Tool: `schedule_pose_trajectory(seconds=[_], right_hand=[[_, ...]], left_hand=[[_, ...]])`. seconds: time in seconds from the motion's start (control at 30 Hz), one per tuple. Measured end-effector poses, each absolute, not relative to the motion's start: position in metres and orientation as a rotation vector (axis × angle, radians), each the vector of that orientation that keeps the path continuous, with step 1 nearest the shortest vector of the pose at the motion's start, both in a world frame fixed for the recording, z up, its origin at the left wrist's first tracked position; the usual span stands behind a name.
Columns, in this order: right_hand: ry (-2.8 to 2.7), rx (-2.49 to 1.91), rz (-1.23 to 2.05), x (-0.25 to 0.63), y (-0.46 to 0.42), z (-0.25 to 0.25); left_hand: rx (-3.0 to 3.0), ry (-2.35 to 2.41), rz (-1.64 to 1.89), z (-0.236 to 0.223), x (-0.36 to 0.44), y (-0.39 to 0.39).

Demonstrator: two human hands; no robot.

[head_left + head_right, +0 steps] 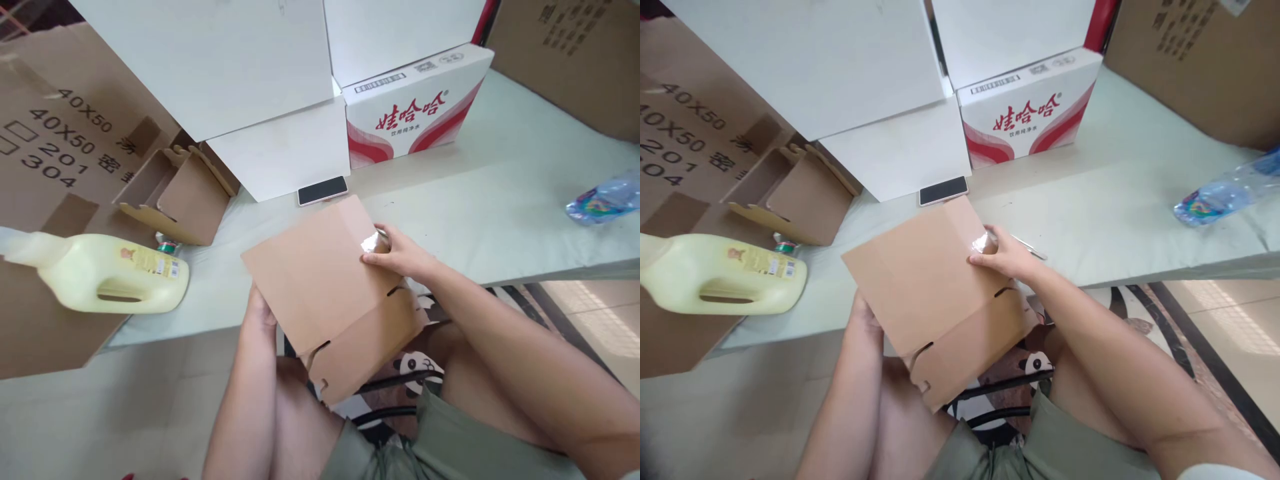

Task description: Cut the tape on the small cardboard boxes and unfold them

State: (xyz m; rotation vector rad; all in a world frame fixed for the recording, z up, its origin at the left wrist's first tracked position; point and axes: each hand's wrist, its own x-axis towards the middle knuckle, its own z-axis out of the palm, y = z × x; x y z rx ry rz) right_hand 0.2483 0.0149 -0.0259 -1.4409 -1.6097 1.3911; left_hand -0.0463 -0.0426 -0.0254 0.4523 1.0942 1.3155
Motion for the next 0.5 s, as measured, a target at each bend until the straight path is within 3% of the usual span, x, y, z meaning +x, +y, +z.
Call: schedule_pose_trajectory(seconds=[0.2, 0.37, 0.5], right_hand=[[-1.385, -1.393, 1.401, 0.247, 0.013, -0.015], [-1.116, -0.983, 1.842, 0.267, 0.006, -0.007], [-1.142, -0.937, 1.847, 0.261, -0.009, -0.009]], left_hand=[[0.504, 1.108, 1.334, -0.016, -0.035, -0.04], [0.286, 1.134, 1.571, -0.022, -0.038, -0.022], [0.215, 1.098, 1.684, -0.019, -0.033, -0.015]])
